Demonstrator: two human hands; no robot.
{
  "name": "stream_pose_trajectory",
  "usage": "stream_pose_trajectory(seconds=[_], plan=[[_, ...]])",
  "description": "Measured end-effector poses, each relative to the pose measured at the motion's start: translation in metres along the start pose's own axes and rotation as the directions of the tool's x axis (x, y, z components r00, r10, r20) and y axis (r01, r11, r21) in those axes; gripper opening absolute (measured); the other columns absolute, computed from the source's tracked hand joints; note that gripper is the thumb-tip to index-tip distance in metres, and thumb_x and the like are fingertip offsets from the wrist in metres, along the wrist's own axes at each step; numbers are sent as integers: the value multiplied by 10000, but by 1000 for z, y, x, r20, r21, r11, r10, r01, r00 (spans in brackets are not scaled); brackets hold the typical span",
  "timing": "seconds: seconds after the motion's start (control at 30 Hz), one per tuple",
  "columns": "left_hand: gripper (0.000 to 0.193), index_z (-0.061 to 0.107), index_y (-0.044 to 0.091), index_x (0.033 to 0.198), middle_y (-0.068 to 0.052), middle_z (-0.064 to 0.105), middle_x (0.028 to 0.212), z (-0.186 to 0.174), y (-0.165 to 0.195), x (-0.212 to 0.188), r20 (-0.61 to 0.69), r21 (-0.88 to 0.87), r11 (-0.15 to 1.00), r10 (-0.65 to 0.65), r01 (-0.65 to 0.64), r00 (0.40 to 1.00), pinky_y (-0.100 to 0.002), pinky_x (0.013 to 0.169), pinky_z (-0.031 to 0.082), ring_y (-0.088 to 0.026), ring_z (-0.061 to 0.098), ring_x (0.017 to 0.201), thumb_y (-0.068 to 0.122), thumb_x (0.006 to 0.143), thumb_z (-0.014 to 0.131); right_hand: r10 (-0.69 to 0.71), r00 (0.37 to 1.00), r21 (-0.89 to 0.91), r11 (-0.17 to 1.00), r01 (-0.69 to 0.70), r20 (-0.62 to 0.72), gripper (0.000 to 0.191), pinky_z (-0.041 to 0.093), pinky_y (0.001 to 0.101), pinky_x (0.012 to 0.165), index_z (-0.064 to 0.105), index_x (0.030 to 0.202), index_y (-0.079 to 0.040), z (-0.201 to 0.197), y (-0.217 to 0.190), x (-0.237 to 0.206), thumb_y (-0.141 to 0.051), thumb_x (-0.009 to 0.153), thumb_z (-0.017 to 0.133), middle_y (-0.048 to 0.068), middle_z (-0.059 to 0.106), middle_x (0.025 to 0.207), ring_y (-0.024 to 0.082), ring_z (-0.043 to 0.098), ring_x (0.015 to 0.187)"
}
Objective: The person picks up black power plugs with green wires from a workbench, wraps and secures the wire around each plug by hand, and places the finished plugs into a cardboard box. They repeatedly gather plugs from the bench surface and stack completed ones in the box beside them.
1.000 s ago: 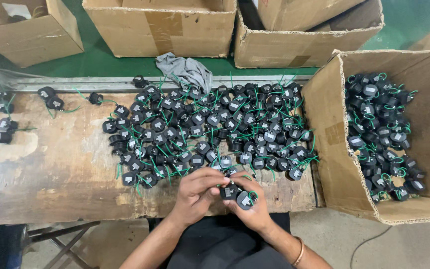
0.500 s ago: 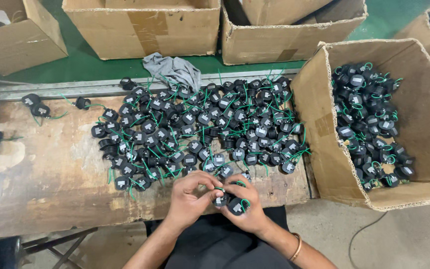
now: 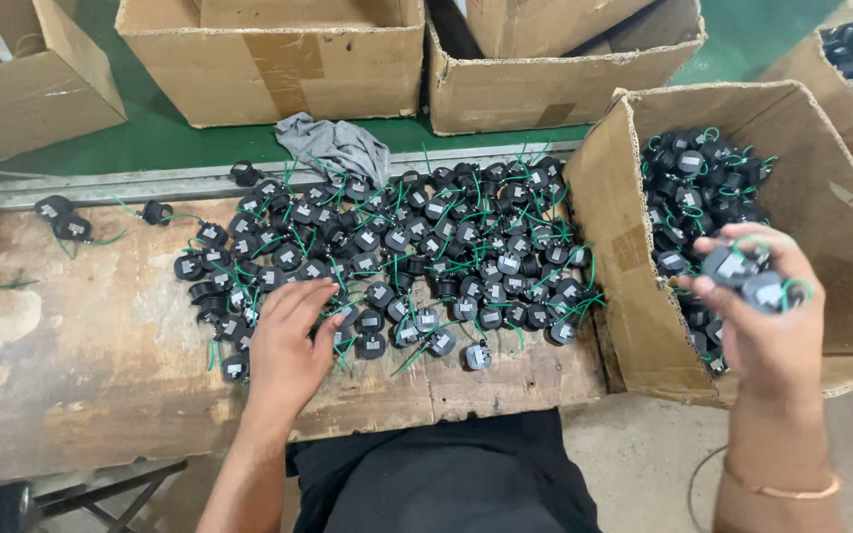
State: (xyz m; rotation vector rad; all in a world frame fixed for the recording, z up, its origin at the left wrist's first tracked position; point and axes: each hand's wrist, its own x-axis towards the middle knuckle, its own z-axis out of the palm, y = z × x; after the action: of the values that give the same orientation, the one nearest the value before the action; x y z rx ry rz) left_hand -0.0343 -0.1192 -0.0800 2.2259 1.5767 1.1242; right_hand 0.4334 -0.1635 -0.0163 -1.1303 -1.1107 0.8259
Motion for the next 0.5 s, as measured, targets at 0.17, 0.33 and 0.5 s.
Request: stream_pose_trajectory(seconds=[0.17,0.33,0.5], plan=[[250,769,103,1040,-75,697,1229,18,-6,8,128,126,992,-15,-1,992,-420,947,509,-322,591,1201,116,791,766,300,947,353,878,-322,117,401,508,562,1093,620,1309,-147,-50,27,84,44,958,658,116,609,1369,323,608,1293],[114,763,126,875,-11,726,1101,22,-18,24,191,127,990,-85,61,978,-398,895,533,-266,626,1110,161,772,794,175,975,336,918,-213,138,448,485,537,1189,610,1387,-95,-49,37,92,77,974,637,131,592,1469,328,570,1361],[127,713,76,926,-27,730,1037,18,-13,39,88,-21,999,-40,42,995,-393,828,543,-274,661,1012,79,817,777,-175,972,-32,983,182,155,252,553,414,1132,582,1277,8,-16,1,21,110,1057,651,152,602,1337,255,612,1254]])
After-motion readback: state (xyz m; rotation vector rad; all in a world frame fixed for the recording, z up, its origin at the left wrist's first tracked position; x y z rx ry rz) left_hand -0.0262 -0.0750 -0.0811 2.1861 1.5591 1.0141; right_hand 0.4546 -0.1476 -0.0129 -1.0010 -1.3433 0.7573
